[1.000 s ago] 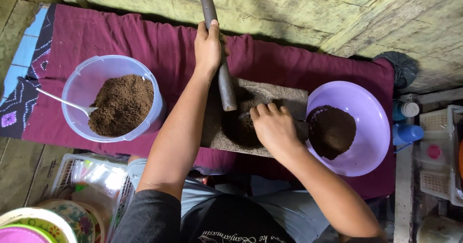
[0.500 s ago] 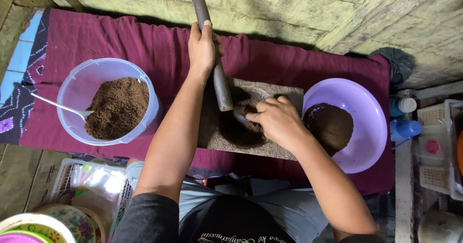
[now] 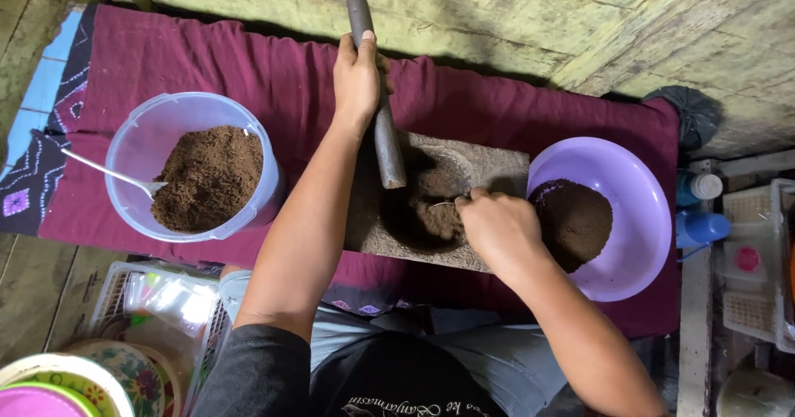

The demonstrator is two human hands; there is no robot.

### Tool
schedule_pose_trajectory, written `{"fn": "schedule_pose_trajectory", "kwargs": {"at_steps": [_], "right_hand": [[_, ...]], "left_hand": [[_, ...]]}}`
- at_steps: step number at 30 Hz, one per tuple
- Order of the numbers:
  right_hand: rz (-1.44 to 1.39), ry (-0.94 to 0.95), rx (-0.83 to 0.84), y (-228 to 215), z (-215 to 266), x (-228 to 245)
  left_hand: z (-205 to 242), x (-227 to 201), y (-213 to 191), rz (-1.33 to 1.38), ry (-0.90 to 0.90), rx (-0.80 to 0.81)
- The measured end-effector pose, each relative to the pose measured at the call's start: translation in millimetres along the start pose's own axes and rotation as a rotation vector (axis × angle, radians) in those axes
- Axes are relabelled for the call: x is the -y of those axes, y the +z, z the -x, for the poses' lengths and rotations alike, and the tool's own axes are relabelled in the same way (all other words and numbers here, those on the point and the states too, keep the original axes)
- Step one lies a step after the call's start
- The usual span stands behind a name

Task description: Transferring ground material from a stone mortar to a bowl using a spoon and a pestle.

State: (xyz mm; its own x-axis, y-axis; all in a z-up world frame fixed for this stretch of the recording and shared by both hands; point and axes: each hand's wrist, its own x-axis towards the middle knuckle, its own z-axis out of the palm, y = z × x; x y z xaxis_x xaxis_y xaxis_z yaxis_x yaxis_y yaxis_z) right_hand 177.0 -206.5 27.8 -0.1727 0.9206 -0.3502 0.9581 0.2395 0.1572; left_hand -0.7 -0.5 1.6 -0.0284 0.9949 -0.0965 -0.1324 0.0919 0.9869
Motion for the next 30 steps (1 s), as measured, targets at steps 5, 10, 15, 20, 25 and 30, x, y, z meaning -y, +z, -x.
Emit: {"fn": "schedule_pose_trajectory", "kwargs": {"at_steps": [5, 10, 15, 20, 25, 30], "right_hand": [[-0.086, -0.117, -0.180, -6.4, 16.9, -1.2], [-0.109, 0.000, -0.054, -19.9, -11.0, -16.1], [0.122, 0.065, -0.141, -8.1, -32.7, -2.1], [-0.020, -0.344, -0.229, 14.2, -34.1, 1.4], [0.053, -0.208, -0.243, -14.7, 2.9, -17.6], [0.304, -0.034, -0.612, 8.9, -25.3, -2.3]], "left_hand": [[-1.4, 1.4, 0.1, 0.020, 0.004, -0.004], [-1.4, 0.1, 1.1, -0.006, 0.000, -0.003], [-1.7, 3.0, 0.0, -0.011, -0.005, -0.003], [-1.0, -0.5, -0.6, -0.007, 0.011, -0.007], [-2.0, 1.0, -0.1, -0.007, 0.005, -0.004], [0.2, -2.1, 0.3, -0.027, -0.009, -0.008]]}}
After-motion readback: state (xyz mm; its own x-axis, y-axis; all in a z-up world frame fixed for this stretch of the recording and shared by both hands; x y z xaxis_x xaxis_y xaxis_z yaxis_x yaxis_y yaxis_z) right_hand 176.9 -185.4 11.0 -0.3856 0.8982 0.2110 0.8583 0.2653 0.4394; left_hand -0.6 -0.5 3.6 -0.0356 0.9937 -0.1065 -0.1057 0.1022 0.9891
